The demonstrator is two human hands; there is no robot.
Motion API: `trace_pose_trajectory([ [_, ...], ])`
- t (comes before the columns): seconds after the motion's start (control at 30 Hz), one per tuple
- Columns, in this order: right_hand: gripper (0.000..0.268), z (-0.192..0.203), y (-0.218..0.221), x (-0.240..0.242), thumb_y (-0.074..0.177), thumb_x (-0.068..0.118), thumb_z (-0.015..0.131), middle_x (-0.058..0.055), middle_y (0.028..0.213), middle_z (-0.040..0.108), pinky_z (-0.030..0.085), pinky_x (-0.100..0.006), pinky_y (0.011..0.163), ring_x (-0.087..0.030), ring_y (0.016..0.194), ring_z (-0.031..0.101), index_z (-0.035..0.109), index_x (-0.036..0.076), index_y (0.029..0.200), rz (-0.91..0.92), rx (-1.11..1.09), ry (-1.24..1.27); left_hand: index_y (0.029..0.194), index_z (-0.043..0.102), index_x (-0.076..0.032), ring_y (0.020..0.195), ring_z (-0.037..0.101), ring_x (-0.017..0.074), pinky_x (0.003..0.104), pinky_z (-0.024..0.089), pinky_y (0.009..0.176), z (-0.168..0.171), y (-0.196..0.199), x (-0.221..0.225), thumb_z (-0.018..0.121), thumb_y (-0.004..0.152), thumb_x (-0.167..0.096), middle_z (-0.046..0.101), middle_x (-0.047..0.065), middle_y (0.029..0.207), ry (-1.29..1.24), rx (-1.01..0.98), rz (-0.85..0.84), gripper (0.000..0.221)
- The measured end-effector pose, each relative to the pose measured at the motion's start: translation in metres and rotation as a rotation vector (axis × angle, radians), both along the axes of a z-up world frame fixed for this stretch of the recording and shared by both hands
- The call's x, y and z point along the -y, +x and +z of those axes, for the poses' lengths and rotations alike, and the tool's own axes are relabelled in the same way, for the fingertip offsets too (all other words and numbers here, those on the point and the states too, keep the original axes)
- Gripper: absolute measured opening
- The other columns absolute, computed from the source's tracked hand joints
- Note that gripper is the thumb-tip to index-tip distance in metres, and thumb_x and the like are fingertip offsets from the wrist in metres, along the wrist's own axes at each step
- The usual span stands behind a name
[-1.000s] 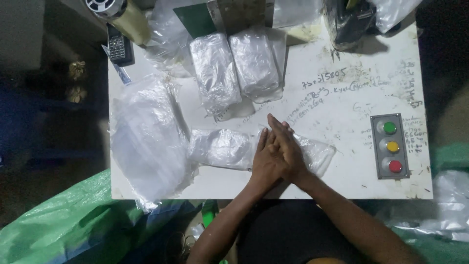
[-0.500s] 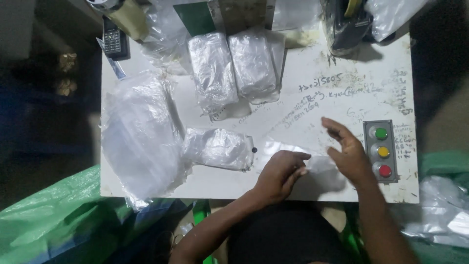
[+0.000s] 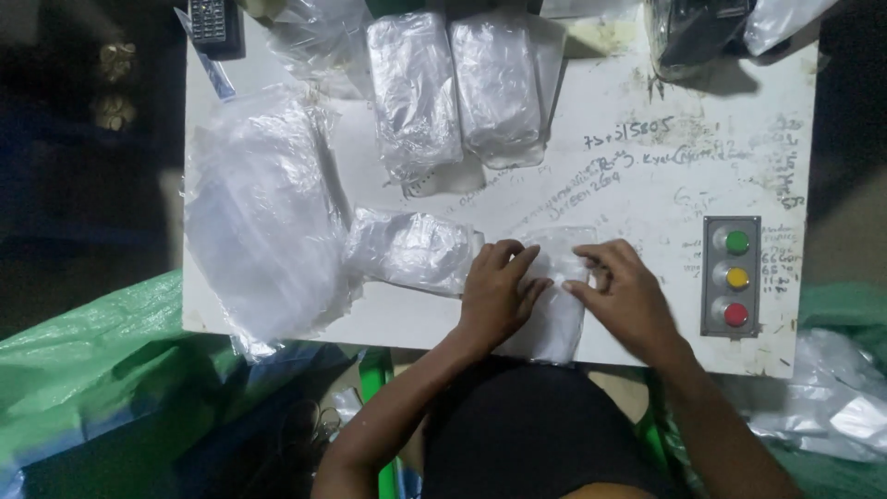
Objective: Folding individual plastic bags and packing them into a larger plastic sleeve at a factory workstation.
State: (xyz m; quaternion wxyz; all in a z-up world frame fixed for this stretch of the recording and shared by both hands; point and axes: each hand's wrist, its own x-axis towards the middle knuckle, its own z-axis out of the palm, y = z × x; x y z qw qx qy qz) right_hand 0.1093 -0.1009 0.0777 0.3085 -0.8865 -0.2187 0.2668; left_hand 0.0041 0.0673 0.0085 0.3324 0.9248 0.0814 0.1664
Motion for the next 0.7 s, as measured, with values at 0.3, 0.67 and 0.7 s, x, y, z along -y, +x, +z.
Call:
trace_pose_trajectory([
  [0.3,0.025,-0.007,0.006,0.006,0.102,0.025,0.057,-0.021,0.101,0.077,0.056,-0.057,0.084,-0.049,0.1,0.071,0.06,0.016,0.125,0.267,-0.165,-0.023,0.12,0.059,-0.016,0.074,0.066,0.0372,0.045,0.051,0.069,-0.009,-0.007,-0.007,0.059,0.102,-0.022,0.066,0.01,0.077,0.056,-0.247,-0.2,0.02],
  [0.67,0.031,0.004,0.003,0.009,0.095,0.036,0.069,-0.017,0.122,0.07,0.059,-0.053,0.083,-0.046,0.103,0.07,0.068,0.005,0.098,0.388,-0.154,0.143,0.11,0.068,-0.01,0.118,0.059,0.0444,0.053,0.046,0.098,0.039,-0.006,-0.031,0.078,0.082,-0.05,0.066,0.02,0.123,-0.543,-0.43,-0.253,0.049],
  [0.7,0.032,0.014,0.004,0.006,0.098,0.034,0.067,-0.021,0.119,0.071,0.059,-0.055,0.085,-0.051,0.105,0.069,0.066,0.002,0.098,0.401,-0.213,0.193,0.131,0.061,-0.009,0.129,0.057,0.0474,0.058,0.044,0.106,0.057,-0.005,-0.037,0.079,0.079,-0.053,0.066,0.024,0.13,-0.75,-0.598,-0.229,0.07],
])
